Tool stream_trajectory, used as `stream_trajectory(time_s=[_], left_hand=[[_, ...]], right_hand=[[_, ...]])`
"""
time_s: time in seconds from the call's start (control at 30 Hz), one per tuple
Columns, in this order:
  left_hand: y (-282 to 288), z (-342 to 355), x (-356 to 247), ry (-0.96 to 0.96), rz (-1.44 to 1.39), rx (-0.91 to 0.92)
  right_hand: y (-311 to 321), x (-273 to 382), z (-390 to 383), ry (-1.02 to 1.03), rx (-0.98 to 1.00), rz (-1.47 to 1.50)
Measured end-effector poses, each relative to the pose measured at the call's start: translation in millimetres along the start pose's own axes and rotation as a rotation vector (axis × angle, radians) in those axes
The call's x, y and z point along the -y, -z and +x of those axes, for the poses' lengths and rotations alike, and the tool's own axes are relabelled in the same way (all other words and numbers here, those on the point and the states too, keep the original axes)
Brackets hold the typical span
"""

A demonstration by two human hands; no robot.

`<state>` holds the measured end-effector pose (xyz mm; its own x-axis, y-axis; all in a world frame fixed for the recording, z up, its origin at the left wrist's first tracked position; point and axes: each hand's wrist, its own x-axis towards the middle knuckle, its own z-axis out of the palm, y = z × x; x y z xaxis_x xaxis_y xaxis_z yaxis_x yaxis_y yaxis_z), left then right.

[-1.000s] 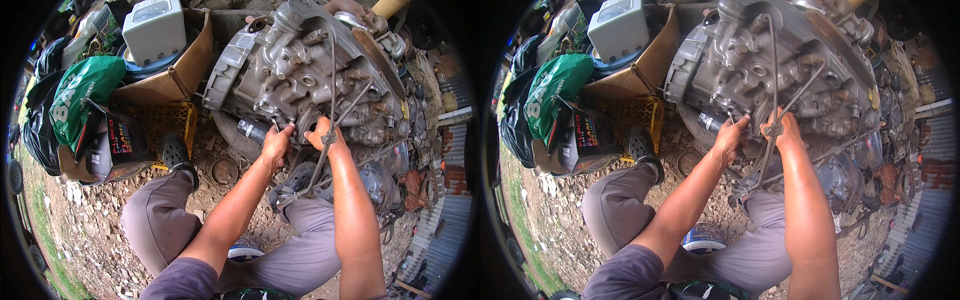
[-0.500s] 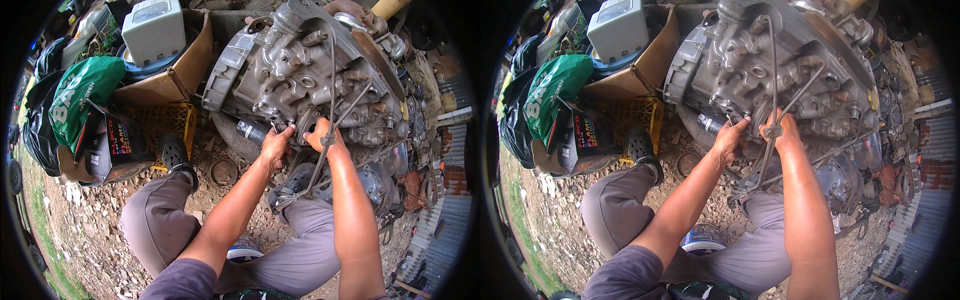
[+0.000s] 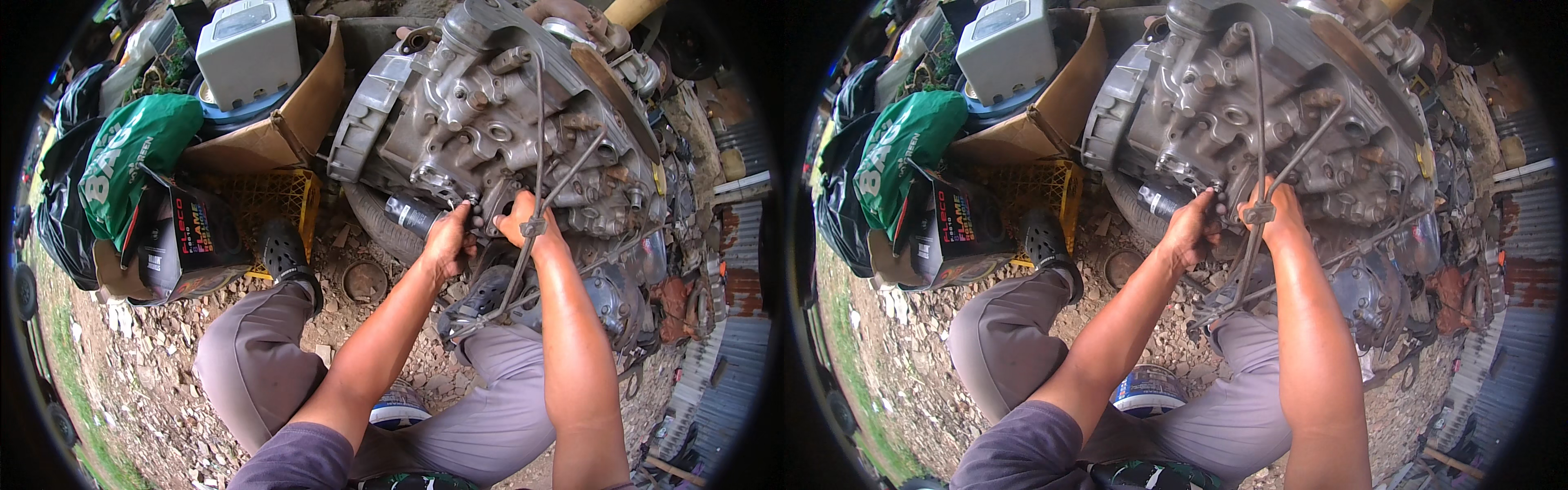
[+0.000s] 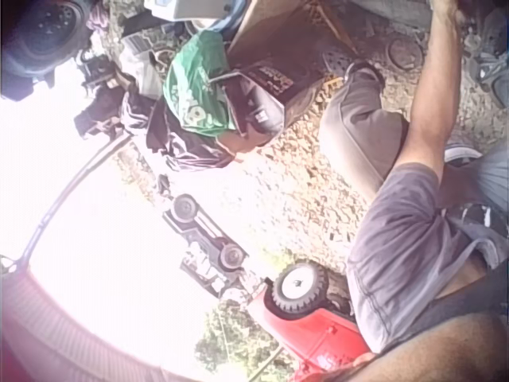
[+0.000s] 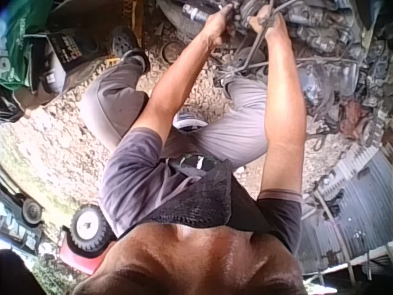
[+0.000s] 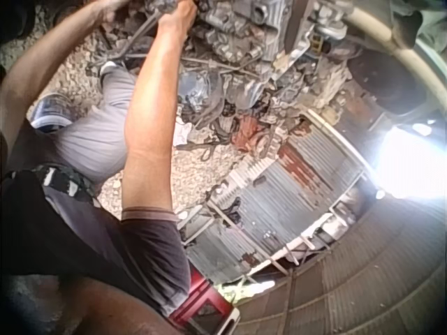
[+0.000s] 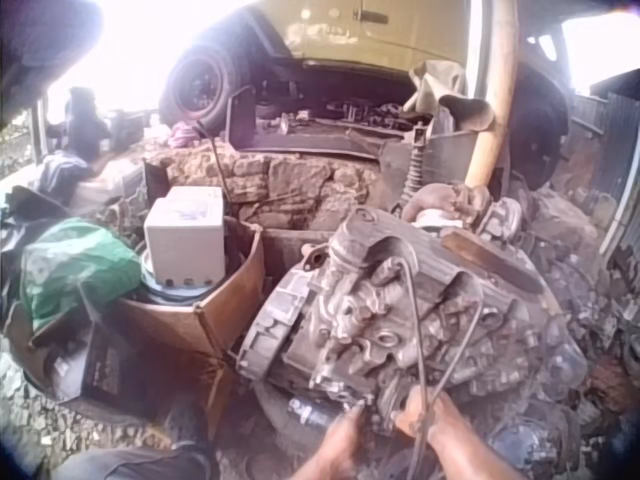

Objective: The person is sitting on the ground working on a disassembled car engine. They use a wrench to tighten bolts on the starter motor attached to the engine block.

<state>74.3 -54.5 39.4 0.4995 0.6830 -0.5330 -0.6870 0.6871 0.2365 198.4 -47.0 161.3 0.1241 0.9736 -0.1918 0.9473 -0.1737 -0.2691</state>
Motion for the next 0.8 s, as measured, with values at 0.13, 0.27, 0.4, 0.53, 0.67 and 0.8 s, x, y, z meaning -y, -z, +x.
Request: stream_trajectory(time_s=[0.13,0.27,0.4,0.53,0.67,0.8], left_hand=[[-6,2,3,-0.167,0.169,-0.128],[-15,-6,-1,-0.086,0.085,-0.115],[-8,-6,0,-0.054,0.05,-0.05],[-18,-6,1,-0.168,0.199,-0.172],[-8,-1,-1,-0.058,0.068,-0.103],[-7,1,0,-0.086,0.112,-0.104]], right_hand=[[2,5,0,-0.029,0.016,0.002],[5,4,-1,-0.057,0.034,-0.015],[0,2,0,-0.007,0.0,-0.035],[4,5,-1,-0.025,0.028,-0.032],[2,2,0,-0.019,0.003,-0.021],[3,4,0,-0.029,0.026,-0.017]])
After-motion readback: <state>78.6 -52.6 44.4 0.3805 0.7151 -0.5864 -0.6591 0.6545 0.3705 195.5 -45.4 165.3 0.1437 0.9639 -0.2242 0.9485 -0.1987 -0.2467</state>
